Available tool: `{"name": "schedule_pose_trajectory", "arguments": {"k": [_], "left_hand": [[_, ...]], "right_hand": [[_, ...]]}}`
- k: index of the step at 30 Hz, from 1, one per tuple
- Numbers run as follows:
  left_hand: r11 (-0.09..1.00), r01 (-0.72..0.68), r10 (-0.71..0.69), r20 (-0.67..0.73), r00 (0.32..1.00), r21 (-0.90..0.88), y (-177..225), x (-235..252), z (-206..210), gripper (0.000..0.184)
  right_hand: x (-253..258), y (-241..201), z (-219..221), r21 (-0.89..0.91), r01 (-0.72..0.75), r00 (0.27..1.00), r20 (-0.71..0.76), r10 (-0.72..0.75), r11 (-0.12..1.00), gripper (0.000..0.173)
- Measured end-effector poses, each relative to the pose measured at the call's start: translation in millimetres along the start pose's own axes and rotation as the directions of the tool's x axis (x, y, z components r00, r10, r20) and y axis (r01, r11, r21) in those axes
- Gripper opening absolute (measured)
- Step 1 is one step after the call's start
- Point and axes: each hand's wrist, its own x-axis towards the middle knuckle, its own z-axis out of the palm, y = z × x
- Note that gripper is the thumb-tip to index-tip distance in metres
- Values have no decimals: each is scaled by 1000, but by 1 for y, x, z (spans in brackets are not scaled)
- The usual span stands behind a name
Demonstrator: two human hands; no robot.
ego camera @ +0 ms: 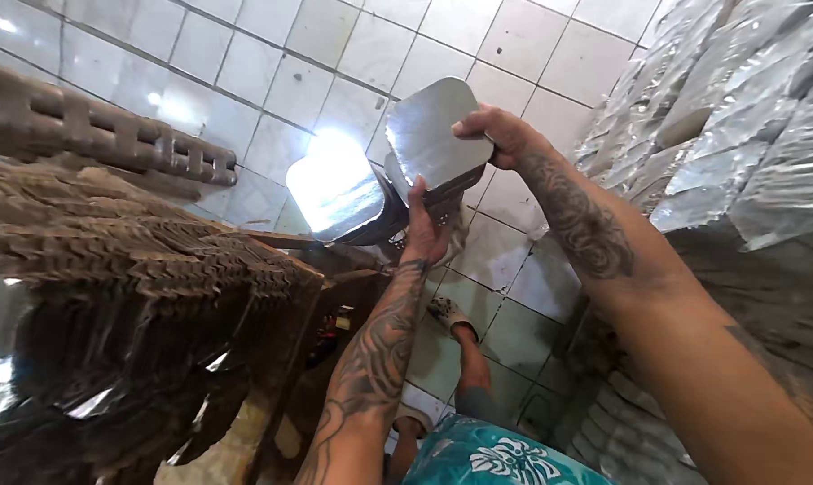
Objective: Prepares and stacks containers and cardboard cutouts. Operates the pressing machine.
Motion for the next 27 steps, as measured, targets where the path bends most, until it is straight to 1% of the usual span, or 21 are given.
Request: {"name": "schedule_pose_trajectory", "arguments": {"k": [3,4,5,7,8,9,10,11,12,13,15,16,18,19,20,22,23,24,25,26,27], "left_hand": [[989,-46,39,55,998,144,-13,-17,2,52],[974,-53,38,73,997,219,-17,-28,0,55],[950,-66,33,110,993,306,-19,-44,-3,63],[846,-128,46,169,985,517,-13,-86,-5,76],[779,-165,61,188,980,606,-7,-108,-3,79],[717,-182,66,193,979,673,2,-129,0,83],[675,-189,85,180,980,713,12,-151,1,82],[649,-200,122,159,980,734,24,-174,2,80],[647,-208,157,138,978,734,38,-201,0,83],[657,-222,195,122,973,720,50,-228,-3,94],[677,-267,260,116,959,686,74,-281,-13,119],[686,-282,269,127,955,670,86,-307,-18,124],[742,-317,252,192,949,591,106,-356,-33,116],[772,-326,239,226,944,546,112,-384,-45,110],[786,-356,268,241,933,505,116,-413,-61,108],[766,-480,414,242,877,427,122,-471,-98,102],[757,-535,484,228,845,376,124,-500,-116,100],[752,-573,534,207,820,326,127,-528,-133,98],[740,-599,574,178,799,306,131,-554,-148,100],[724,-614,601,149,785,313,136,-579,-164,100],[716,-621,617,128,776,319,140,-602,-179,97]], "right_hand": [[-29,13,-6,-8,127,991,-46,-127,992,74],[-47,18,-7,5,158,985,-71,-157,988,73],[-68,21,-5,25,190,977,-108,-186,981,69],[-117,26,3,70,252,949,-212,-232,965,53],[-144,33,7,91,291,928,-268,-258,952,40],[-173,40,15,101,346,895,-334,-296,933,19],[-202,50,24,80,405,857,-379,-348,911,8],[-227,61,31,70,458,835,-376,-402,886,16],[-249,71,43,72,496,810,-396,-432,865,21],[-270,80,61,78,544,785,-400,-474,836,22],[-301,95,104,14,673,705,-317,-635,740,23],[-312,99,128,35,713,689,-222,-690,701,23],[-330,107,180,147,719,691,-44,-722,679,25],[-339,109,210,166,722,681,-1,-732,672,26],[-347,110,242,115,752,651,22,-759,649,27],[-356,115,301,-26,832,554,66,-830,554,26],[-358,128,319,-13,847,530,99,-842,531,27],[-359,148,330,75,838,527,151,-837,541,27],[-362,162,347,135,811,543,187,-819,569,26],[-364,171,371,204,793,537,211,-817,574,26],[-356,186,388,297,826,388,316,-866,479,24]]}}
